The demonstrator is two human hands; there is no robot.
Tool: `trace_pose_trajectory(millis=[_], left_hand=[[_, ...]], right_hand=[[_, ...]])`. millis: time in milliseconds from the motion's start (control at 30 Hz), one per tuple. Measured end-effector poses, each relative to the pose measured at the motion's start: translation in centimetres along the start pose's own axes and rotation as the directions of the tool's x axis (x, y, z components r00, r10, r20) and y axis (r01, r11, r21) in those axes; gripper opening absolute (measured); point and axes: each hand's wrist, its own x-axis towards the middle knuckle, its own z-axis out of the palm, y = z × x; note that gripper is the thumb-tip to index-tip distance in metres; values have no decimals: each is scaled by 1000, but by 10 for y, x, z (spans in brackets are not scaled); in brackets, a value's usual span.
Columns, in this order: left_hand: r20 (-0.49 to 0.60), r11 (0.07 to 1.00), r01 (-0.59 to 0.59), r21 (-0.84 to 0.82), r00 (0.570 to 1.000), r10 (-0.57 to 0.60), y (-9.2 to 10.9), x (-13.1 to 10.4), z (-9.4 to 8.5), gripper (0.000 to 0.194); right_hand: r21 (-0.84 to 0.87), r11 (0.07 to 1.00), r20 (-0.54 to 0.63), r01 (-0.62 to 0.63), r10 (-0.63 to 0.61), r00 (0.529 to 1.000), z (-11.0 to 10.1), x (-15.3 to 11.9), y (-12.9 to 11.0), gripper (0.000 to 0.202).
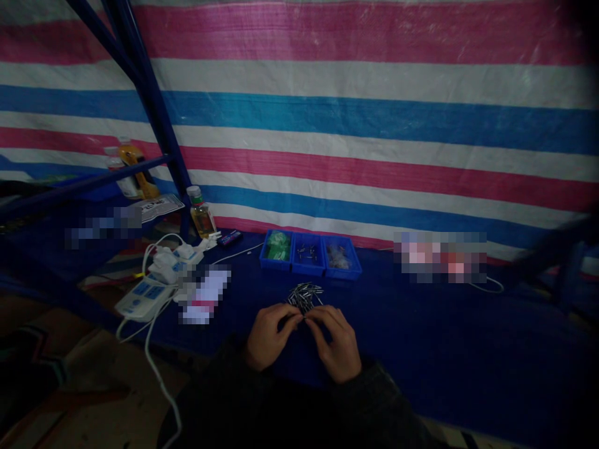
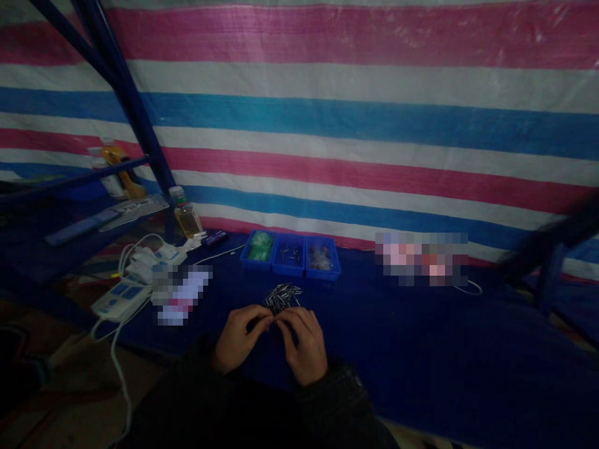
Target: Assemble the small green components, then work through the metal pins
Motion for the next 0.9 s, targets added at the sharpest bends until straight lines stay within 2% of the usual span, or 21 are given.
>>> trace_pose_trajectory(millis=[233, 900], left_hand=[[27, 1000, -23, -18, 999, 23, 1, -1, 0, 17], [-22, 999, -35, 24, 999, 35, 1, -1, 1, 19]], right_hand=[[-17, 1000, 7, -11, 11, 1000, -2, 2, -3, 16], [-44, 998, 22, -46, 47, 999, 0, -1, 3, 17]])
